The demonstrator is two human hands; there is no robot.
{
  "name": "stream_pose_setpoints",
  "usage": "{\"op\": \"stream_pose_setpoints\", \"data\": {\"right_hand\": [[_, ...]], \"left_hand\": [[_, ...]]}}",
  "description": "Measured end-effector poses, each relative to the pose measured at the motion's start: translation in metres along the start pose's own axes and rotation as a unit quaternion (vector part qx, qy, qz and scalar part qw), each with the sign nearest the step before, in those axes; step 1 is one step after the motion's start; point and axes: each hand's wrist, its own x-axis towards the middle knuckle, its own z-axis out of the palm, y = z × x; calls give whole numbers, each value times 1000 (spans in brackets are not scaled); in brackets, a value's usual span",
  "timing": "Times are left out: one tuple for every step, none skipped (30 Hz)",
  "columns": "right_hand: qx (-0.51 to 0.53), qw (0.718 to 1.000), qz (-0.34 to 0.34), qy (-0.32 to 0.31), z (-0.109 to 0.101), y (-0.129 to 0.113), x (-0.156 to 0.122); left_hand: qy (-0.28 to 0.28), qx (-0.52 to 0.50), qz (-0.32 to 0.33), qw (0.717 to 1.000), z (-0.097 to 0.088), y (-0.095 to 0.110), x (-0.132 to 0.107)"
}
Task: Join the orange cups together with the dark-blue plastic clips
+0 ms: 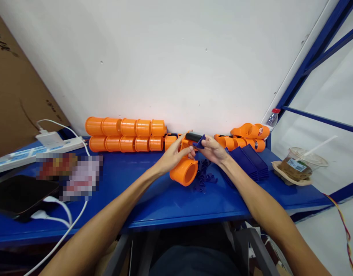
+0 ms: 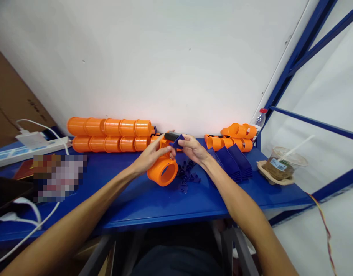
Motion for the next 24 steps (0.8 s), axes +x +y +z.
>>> {"op": "stream_pose_setpoints", "data": {"right_hand": [[11,1000,-5,16,-1,0,1],[16,999,-12,42,-2,-1,1],[12,997,-17,74,-3,-1,3],[-2,994,-20,108,-3,-1,4],[-28,989,-19,141,-3,-2,5],[-65,982,-20,174,-2,-3,6],[-110,972,-29,207,0,-5,6],[-161,957,-49,238,2,-7,5],[-212,938,-79,262,5,-10,4],[-262,919,-116,270,9,-12,1],[-313,900,-154,260,13,-15,-2],[-369,881,-189,228,18,-17,-5],[-432,857,-216,179,24,-19,-8],[-498,827,-233,122,29,-18,-11],[-562,789,-239,65,34,-16,-13],[-620,748,-236,17,39,-13,-13],[-667,710,-227,-15,42,-10,-13],[-703,677,-215,-32,44,-6,-13],[-728,654,-203,-33,44,-3,-12],[-745,638,-195,-21,42,-2,-11],[-754,629,-189,1,38,-2,-10],[-756,627,-186,31,33,-5,-9],[-754,628,-183,67,26,-9,-8],[-749,629,-176,107,18,-14,-7]], "left_hand": [[-10,-25,-16,1000,-1,4,0],[-16,-44,-30,998,-1,8,0],[-14,-56,-40,998,-1,10,0],[-2,-60,-44,997,-1,12,0],[23,-57,-45,997,-1,12,1],[60,-48,-42,996,-1,10,3],[103,-34,-37,993,-1,8,5],[150,-16,-32,988,-2,5,7],[192,5,-30,981,-3,2,8],[226,21,-30,973,-5,0,10],[253,33,-31,966,-7,-2,11],[273,39,-32,961,-10,-4,12],[289,39,-32,956,-12,-4,12],[300,35,-33,953,-14,-4,12],[306,29,-32,951,-16,-4,12],[311,23,-28,950,-16,-4,13],[313,17,-20,949,-17,-3,13],[312,10,-11,950,-16,-3,13],[307,1,-5,952,-16,-4,13],[298,-11,-3,954,-15,-4,14],[284,-22,-8,958,-14,-6,14],[263,-28,-21,964,-12,-7,14],[236,-21,-37,971,-11,-9,14],[208,8,-46,977,-9,-11,13]]}}
